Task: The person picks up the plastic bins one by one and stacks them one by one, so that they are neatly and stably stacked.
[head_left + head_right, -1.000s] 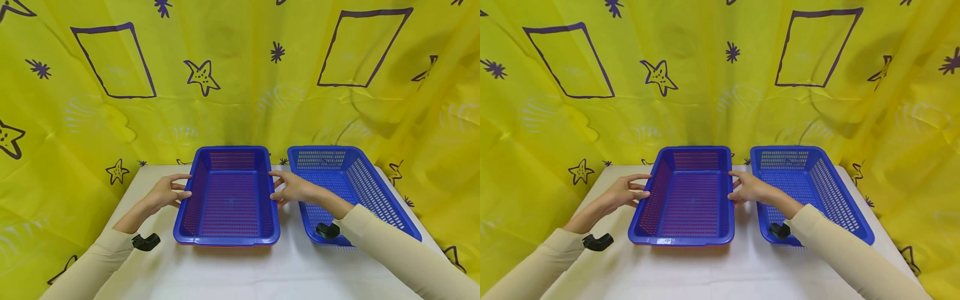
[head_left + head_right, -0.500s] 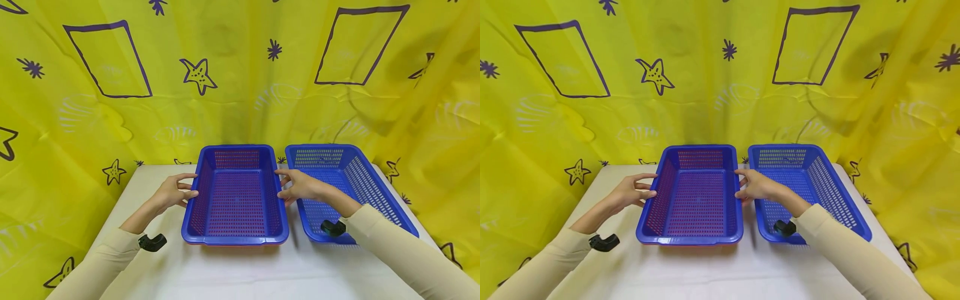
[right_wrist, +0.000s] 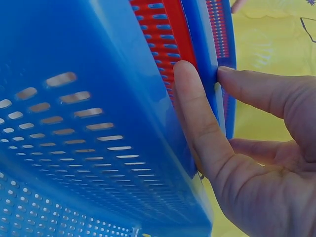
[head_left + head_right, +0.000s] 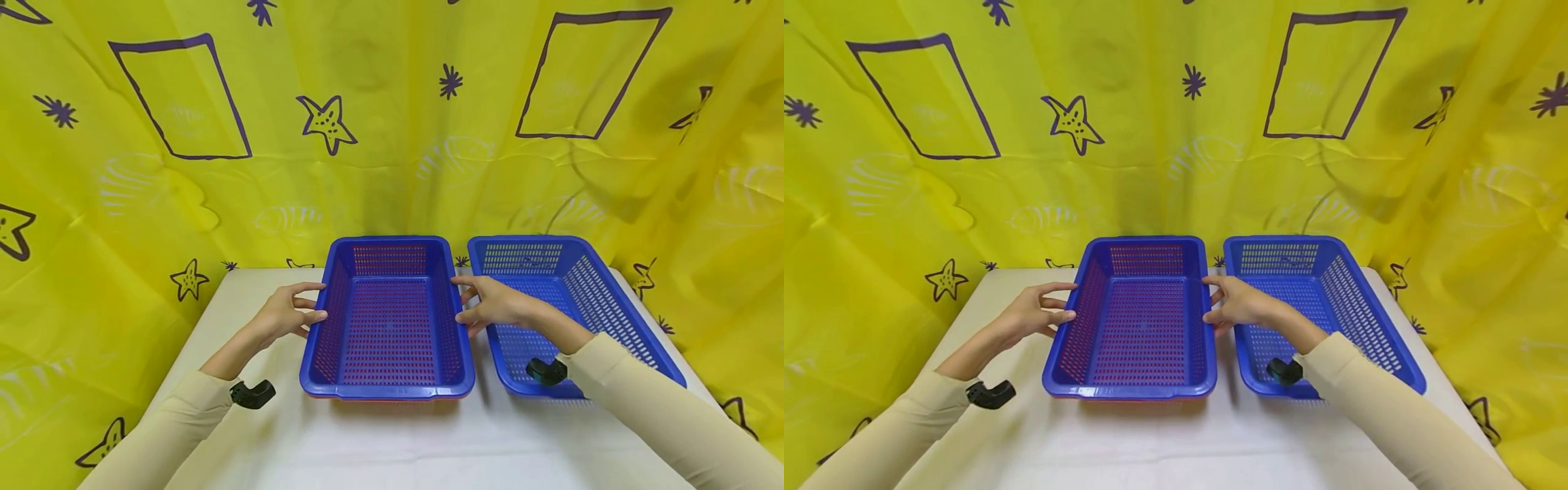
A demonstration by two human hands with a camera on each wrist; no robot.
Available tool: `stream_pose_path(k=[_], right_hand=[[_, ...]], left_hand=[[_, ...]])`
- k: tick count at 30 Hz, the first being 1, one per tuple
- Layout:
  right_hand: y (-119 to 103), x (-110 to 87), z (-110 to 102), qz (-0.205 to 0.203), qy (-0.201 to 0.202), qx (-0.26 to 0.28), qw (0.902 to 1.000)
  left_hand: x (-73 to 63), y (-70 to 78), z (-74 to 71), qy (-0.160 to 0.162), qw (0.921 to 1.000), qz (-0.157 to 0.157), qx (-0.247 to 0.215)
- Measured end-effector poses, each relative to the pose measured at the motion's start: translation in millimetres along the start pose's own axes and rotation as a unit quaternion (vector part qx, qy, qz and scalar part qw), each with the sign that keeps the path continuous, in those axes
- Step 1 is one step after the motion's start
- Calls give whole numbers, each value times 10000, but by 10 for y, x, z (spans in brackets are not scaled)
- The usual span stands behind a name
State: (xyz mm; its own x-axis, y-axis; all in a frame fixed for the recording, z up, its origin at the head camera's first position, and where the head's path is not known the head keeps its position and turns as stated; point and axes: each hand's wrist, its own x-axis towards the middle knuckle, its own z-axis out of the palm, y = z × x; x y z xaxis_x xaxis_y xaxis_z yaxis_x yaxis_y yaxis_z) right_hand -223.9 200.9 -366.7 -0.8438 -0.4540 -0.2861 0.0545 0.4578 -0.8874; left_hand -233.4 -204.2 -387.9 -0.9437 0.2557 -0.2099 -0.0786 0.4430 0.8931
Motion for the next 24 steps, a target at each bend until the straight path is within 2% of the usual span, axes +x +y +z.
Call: stream_pose_path(k=[9,13,19,24], right_hand=[[-53,-2,-62,-10,-279,-115,9995],[-93,-36,-112,-3,-490,-244,9985],[-164,-105,-217,-174,-653,-629,9957],[-262,-162,-330,-359,-656,-936,9928]], left_hand=[[-16,20,-57,-254,9995,113,154],[-17,49,-90,-411,9980,241,418],[-39,108,-161,-259,9914,806,1001],[-36,180,-224,100,9795,1416,1429]])
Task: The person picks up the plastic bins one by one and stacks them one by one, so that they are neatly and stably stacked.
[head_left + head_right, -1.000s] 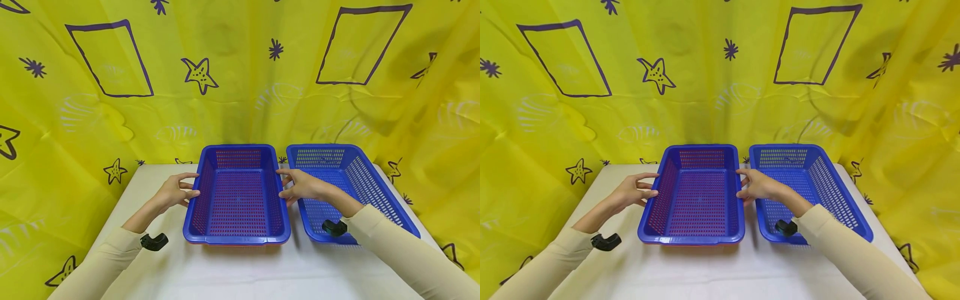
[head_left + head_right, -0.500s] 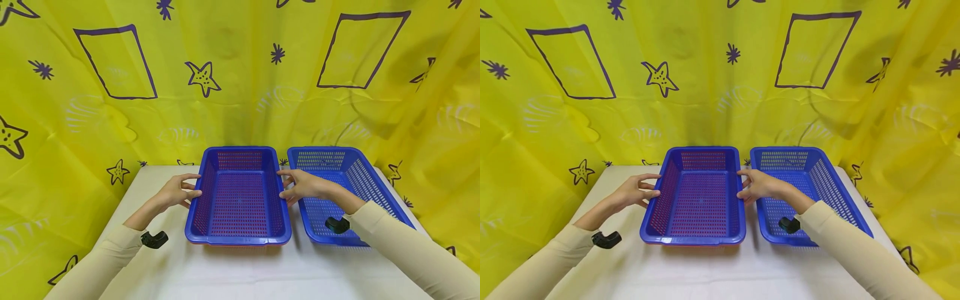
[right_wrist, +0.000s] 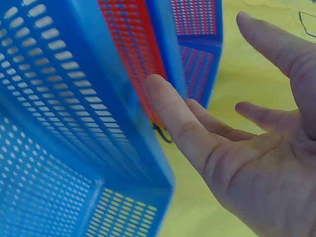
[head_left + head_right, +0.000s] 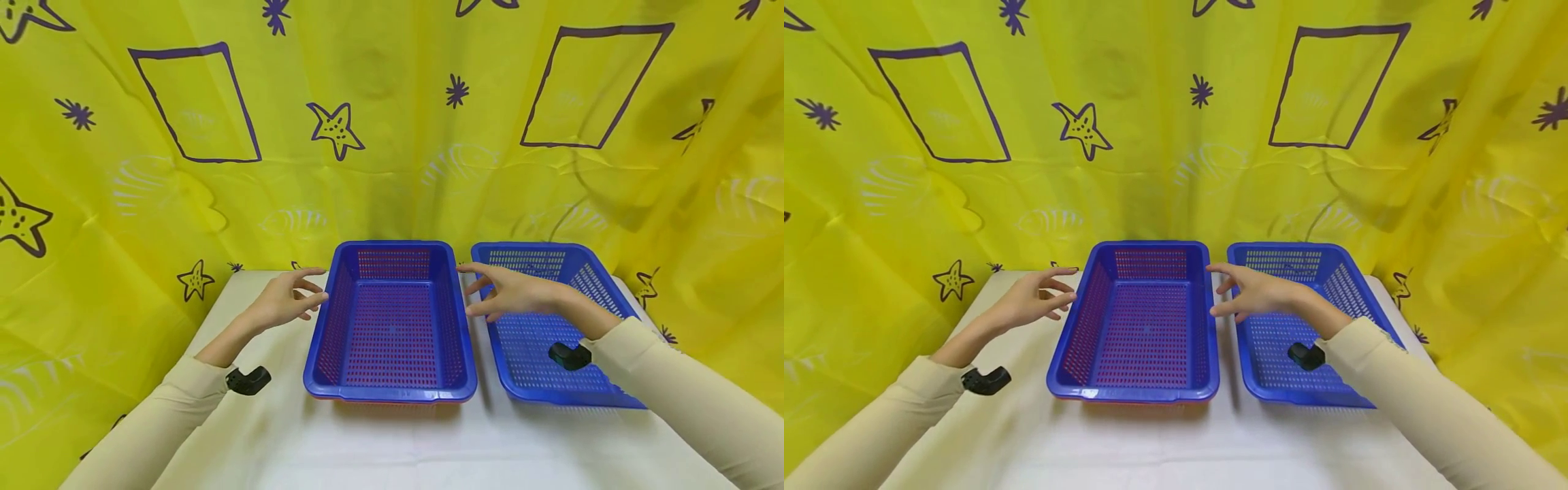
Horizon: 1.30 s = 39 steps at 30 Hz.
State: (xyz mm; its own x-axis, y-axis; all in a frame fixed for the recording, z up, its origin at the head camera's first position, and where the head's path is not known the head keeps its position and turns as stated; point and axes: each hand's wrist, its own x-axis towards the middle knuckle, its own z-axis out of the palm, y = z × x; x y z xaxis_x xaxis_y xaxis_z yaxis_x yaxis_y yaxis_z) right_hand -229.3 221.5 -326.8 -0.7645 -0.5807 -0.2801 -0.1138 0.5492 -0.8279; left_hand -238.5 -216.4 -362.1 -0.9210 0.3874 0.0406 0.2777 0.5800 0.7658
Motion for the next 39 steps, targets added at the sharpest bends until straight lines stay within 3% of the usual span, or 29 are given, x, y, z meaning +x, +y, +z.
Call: stream_pose_path(k=[6,13,19,25,33,39], right_hand=[[-103,-79,-151,-348,353,-489,9976],[-183,-122,-239,-1114,1269,-826,9822],[-198,-101,-232,-1662,1892,-875,9638],[-164,-87,-212,-1811,2159,-926,9550],[-128,-126,-228,-1779,2291,-947,9523],[-101,-196,-264,-1588,2313,-1065,9539]], left_hand=[[74,138,-101,876,9908,644,805],[168,343,-146,1721,9757,1180,667],[243,481,-126,2166,9605,1543,826],[317,557,-46,2204,9531,1864,912],[401,648,81,1961,9573,1945,849],[487,763,224,1797,9628,1832,846]])
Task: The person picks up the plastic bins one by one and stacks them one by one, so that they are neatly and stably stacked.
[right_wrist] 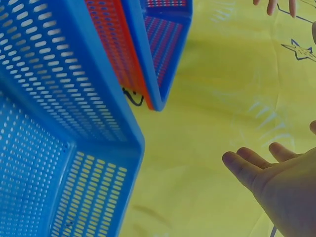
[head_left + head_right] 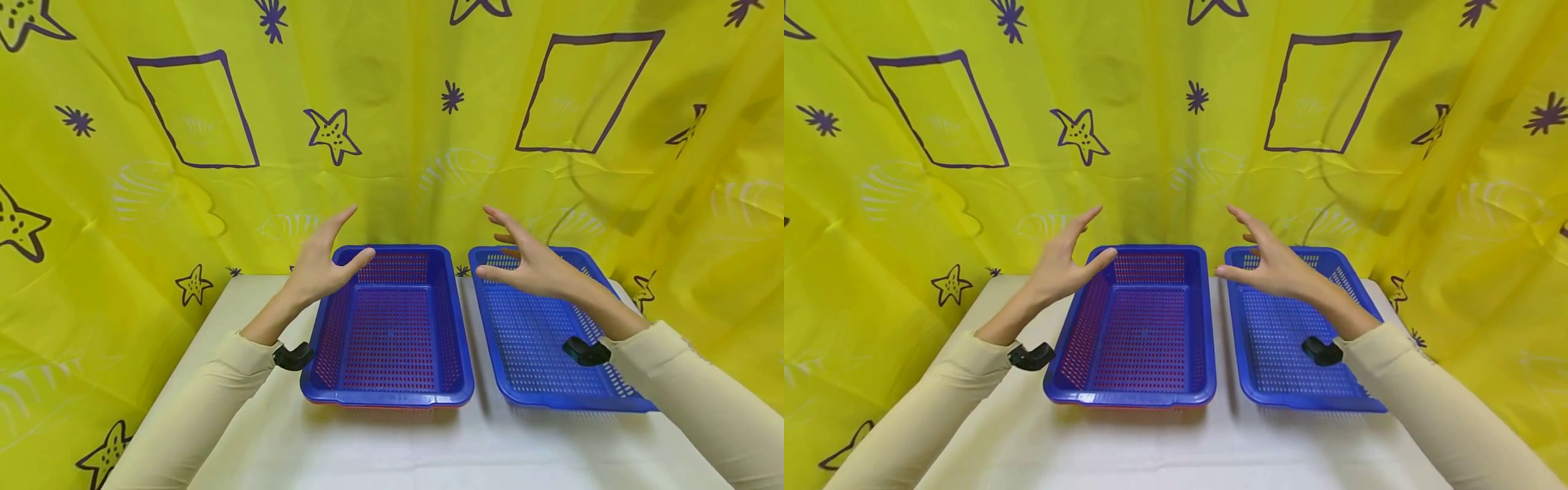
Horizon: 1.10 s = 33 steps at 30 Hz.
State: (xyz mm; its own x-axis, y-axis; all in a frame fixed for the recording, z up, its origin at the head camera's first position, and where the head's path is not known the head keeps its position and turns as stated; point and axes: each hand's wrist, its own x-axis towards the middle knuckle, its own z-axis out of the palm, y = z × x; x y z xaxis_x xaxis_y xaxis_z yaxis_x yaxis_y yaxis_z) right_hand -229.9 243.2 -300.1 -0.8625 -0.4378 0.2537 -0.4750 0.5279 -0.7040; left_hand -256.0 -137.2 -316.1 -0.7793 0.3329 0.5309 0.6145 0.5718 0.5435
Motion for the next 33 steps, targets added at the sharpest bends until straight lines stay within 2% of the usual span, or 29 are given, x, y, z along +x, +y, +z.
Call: stream_pose_path(k=[6,11,16,21,26,30,33], right_hand=[[30,-59,-105,155,41,-186,9997],[117,-106,-228,261,112,-392,9988],[282,-169,-374,343,265,-550,9975],[436,-272,-547,614,228,-810,9946],[583,-405,-728,855,189,-972,9914],[715,-509,-845,1003,173,-1095,9888],[781,-583,-910,1160,154,-1225,9855]], left_hand=[[97,129,172,-4,9999,118,84],[170,229,335,-111,9999,24,82],[233,366,519,-296,9993,-175,-176],[289,537,730,-541,9972,-424,-294],[344,711,943,-690,9953,-480,-485],[359,819,1105,-816,9917,-717,-694],[359,891,1221,-878,9869,-1011,-905]])
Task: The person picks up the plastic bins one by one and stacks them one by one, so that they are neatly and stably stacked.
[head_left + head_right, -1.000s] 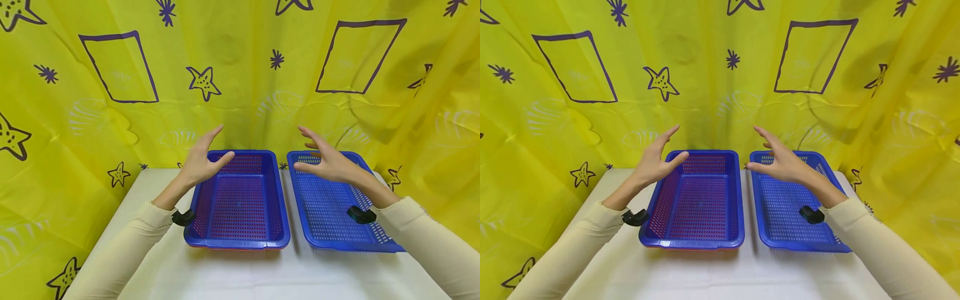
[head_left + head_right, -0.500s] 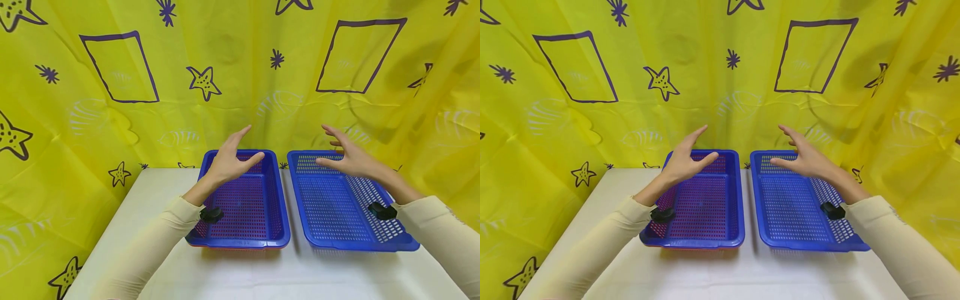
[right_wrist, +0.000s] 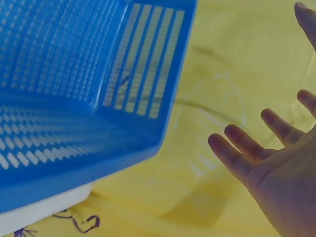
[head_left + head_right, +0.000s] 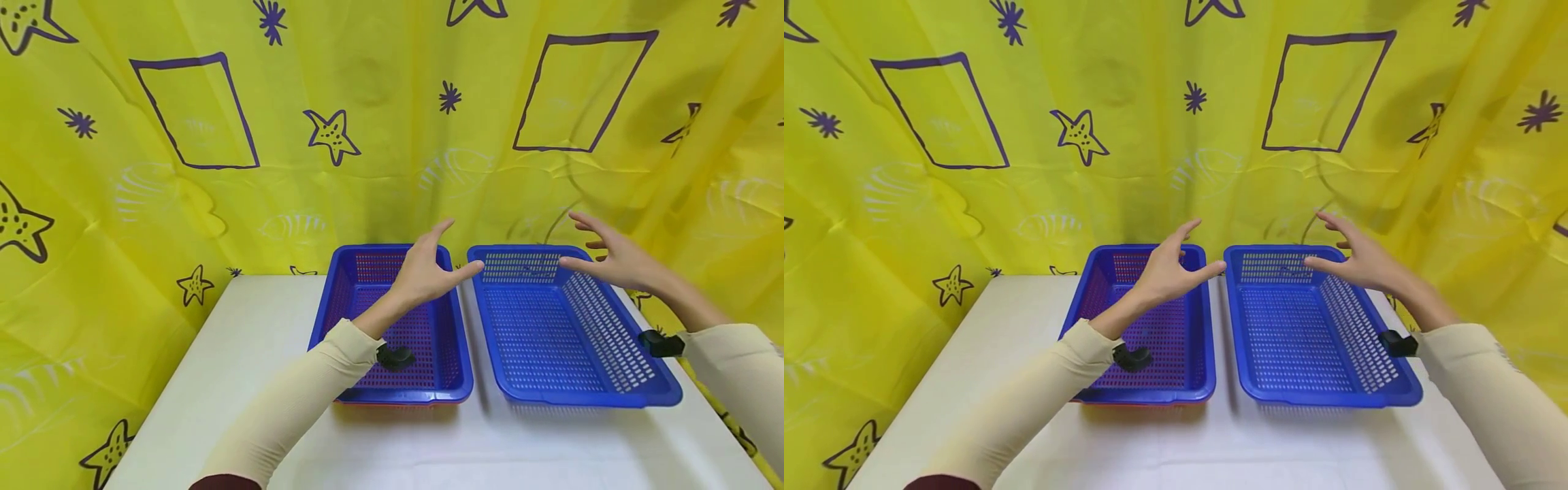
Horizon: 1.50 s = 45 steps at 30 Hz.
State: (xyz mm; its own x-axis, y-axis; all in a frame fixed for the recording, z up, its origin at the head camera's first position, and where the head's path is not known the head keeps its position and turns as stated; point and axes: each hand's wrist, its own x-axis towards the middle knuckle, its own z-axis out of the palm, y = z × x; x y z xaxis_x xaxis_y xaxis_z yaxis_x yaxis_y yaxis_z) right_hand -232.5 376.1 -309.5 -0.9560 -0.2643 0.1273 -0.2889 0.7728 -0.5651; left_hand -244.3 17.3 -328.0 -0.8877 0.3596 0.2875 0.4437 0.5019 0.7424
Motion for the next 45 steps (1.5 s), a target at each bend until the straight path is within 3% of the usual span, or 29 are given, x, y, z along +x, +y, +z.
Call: stream_pose_path(k=[8,17,21,29,33,45], right_hand=[[225,-87,-90,436,-159,-174,9988],[428,-197,-155,740,-470,-193,9960],[490,-236,-154,757,-632,-224,9949],[593,-305,-131,851,-943,-233,9916],[634,-334,-105,999,-1134,27,9885],[804,-462,-43,1283,-1470,846,9771]], left_hand=[[24,93,292,-155,9980,-485,-381],[37,197,577,-512,9907,-1225,-289],[36,203,630,-596,9866,-1500,-240],[46,175,674,-678,9836,-1665,-137],[56,174,678,-803,9808,-1770,-173],[105,163,735,-1624,9491,-2445,-1147]])
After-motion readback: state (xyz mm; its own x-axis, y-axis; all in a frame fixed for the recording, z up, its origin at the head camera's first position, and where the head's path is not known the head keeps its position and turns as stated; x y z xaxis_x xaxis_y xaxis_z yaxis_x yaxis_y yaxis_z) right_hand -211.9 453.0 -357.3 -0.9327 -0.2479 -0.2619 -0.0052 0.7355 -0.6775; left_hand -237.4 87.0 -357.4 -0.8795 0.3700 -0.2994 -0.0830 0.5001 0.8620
